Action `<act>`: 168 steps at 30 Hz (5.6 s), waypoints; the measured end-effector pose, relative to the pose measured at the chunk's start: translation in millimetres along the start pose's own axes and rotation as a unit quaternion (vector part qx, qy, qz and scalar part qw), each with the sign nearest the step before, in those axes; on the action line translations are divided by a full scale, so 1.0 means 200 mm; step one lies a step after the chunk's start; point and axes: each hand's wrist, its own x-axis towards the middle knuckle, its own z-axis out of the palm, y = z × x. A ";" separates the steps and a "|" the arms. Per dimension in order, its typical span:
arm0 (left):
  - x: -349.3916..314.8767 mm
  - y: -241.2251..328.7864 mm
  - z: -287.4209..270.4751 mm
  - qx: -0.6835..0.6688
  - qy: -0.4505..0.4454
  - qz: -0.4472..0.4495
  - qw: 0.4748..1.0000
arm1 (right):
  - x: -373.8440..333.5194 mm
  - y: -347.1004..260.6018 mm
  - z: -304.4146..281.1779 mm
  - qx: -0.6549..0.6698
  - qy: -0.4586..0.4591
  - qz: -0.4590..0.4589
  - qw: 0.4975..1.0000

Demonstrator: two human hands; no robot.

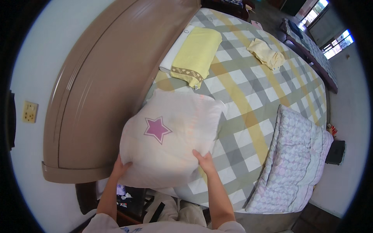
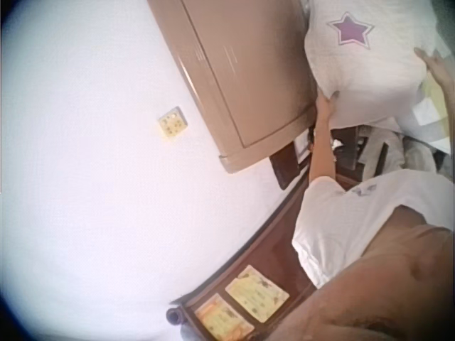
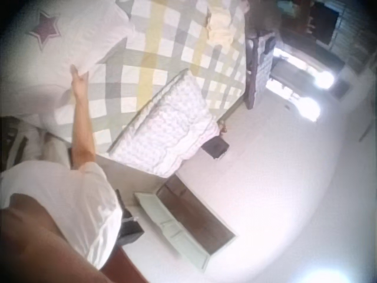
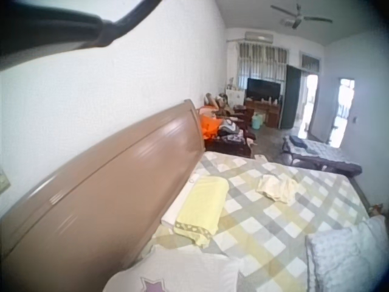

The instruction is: The person sweeps a concrete floor with a broom, moving from an indoor area to an outdoor patio and back. They then enter a bedroom and make the bed by arranging pillows, folding a towel, and smoothing the bedspread.

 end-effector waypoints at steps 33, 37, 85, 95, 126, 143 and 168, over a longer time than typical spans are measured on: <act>2.77 0.52 0.83 -0.479 -0.052 -0.152 0.863 | 2.18 -0.54 0.03 0.162 0.113 -0.018 0.980; 2.83 0.65 0.81 -0.499 -0.041 -0.223 0.836 | 2.32 -0.63 0.14 0.058 0.184 -0.082 0.978; 0.36 0.01 0.42 -0.046 0.115 -0.059 0.991 | 1.12 -0.37 0.49 -0.455 0.182 -0.404 0.772; 0.44 0.16 0.18 -0.160 -0.014 -0.095 0.982 | 1.93 -0.59 0.63 -0.625 0.259 -0.109 0.728; 0.71 -0.26 0.31 -0.084 0.001 -0.015 0.996 | 0.65 0.50 0.21 -0.149 0.278 -0.124 0.941; 1.45 0.57 0.25 -0.206 -0.081 0.079 0.972 | 0.93 -0.50 0.24 -0.037 0.107 -0.290 0.950; -0.05 -0.08 0.92 0.251 -0.407 0.278 0.833 | -0.83 1.36 -0.47 -0.507 -0.088 0.284 0.809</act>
